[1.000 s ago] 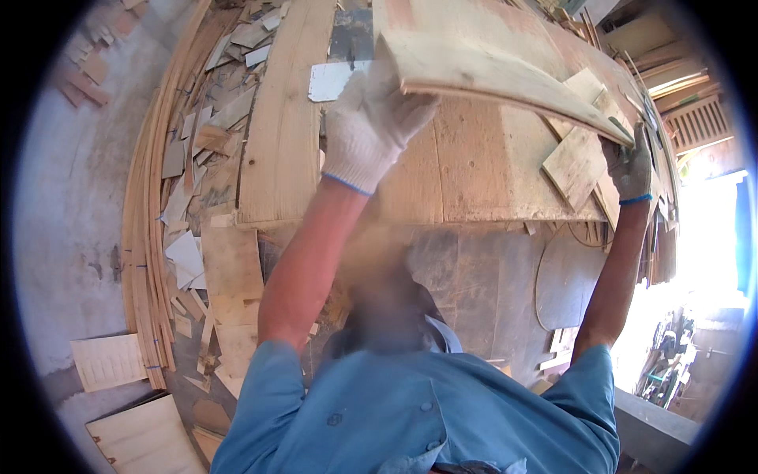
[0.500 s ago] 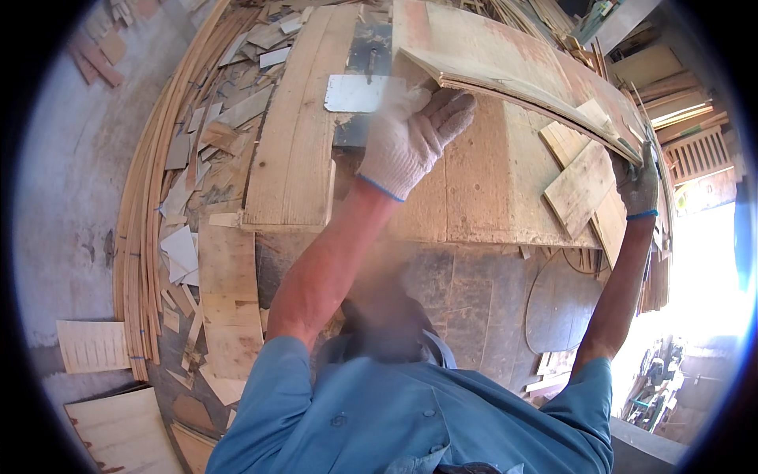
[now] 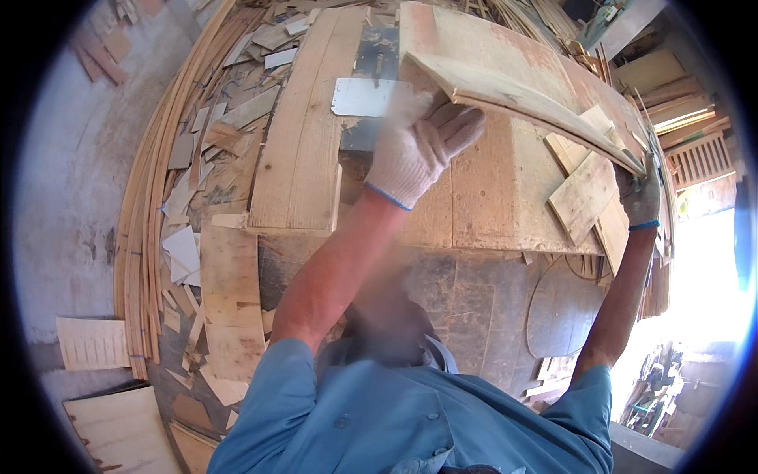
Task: The person uses a nail gun to fasten a thin wooden strip along the edge of a large plywood panel. They then lift and reposition the panel on the workbench, aligning it with other pieces before continuing to secure it.
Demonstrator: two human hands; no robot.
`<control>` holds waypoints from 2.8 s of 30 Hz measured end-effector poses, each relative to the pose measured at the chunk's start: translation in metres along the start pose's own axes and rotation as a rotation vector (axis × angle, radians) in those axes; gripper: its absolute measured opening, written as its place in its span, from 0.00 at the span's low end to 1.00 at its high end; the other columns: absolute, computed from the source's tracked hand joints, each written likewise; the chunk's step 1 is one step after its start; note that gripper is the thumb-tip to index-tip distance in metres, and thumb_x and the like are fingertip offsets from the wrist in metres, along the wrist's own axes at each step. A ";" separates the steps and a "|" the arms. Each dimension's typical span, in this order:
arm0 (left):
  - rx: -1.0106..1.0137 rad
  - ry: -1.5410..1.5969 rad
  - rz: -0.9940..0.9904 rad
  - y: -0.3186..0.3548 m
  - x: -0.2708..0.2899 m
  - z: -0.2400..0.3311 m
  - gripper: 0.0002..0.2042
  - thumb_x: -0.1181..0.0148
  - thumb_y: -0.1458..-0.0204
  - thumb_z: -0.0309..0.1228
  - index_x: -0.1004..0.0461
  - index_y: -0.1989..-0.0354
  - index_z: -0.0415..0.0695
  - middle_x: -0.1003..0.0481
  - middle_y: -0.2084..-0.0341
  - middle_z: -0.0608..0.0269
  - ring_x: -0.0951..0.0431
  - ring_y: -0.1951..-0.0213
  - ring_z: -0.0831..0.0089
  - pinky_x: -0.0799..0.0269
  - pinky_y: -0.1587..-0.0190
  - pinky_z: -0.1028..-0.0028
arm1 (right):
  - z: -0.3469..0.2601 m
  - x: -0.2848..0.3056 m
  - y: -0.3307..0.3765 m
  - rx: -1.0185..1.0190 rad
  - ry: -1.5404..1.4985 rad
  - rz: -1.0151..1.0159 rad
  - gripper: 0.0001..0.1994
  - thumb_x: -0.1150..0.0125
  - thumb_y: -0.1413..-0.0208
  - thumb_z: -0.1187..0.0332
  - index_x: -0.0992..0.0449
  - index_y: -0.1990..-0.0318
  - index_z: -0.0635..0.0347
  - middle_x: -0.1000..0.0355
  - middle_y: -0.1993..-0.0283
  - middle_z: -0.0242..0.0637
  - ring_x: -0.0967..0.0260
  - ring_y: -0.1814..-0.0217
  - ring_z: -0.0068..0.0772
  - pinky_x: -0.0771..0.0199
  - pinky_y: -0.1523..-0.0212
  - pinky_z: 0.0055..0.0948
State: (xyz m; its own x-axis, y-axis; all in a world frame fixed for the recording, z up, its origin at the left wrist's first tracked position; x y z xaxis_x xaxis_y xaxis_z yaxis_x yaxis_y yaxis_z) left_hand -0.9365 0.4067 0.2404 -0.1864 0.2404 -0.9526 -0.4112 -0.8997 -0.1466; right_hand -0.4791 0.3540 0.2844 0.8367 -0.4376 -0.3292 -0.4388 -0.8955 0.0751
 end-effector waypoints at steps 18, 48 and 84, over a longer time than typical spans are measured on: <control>0.409 -1.090 0.662 0.291 0.308 0.026 0.19 0.49 0.41 0.39 0.25 0.53 0.32 0.23 0.55 0.58 0.26 0.53 0.70 0.33 0.48 0.71 | 0.420 0.079 0.347 -0.730 0.277 0.228 0.22 0.48 0.38 0.50 0.25 0.56 0.63 0.27 0.63 0.35 0.27 0.67 0.30 0.24 0.68 0.30; 0.306 -1.313 0.924 0.488 0.327 0.065 0.24 0.54 0.36 0.44 0.27 0.51 0.29 0.24 0.52 0.51 0.26 0.49 0.66 0.34 0.45 0.68 | 0.425 0.030 0.412 -0.543 0.812 0.226 0.20 0.51 0.37 0.58 0.26 0.70 0.69 0.35 0.77 0.28 0.43 0.73 0.19 0.38 0.71 0.29; 0.181 -1.147 1.007 0.405 0.313 0.104 0.15 0.45 0.40 0.40 0.26 0.68 0.37 0.27 0.69 0.69 0.31 0.64 0.78 0.34 0.57 0.74 | 0.425 -0.010 0.353 -0.570 0.735 0.249 0.22 0.49 0.38 0.56 0.23 0.60 0.72 0.26 0.71 0.32 0.35 0.65 0.20 0.33 0.64 0.28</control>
State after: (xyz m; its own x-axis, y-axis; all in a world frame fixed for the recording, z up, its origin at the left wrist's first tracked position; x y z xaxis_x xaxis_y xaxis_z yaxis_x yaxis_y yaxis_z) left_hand -1.2538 0.1556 -0.0890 -0.9752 -0.2022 0.0904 0.2191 -0.8215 0.5264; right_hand -0.7817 0.0770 -0.0857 0.8225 -0.3884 0.4156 -0.5683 -0.5902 0.5733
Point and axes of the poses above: each hand's wrist, its own y-axis away from the middle knuckle, its own x-axis out of the back of the hand, z = x × y, the point moved 10 cm from there along -y, towards the middle knuckle
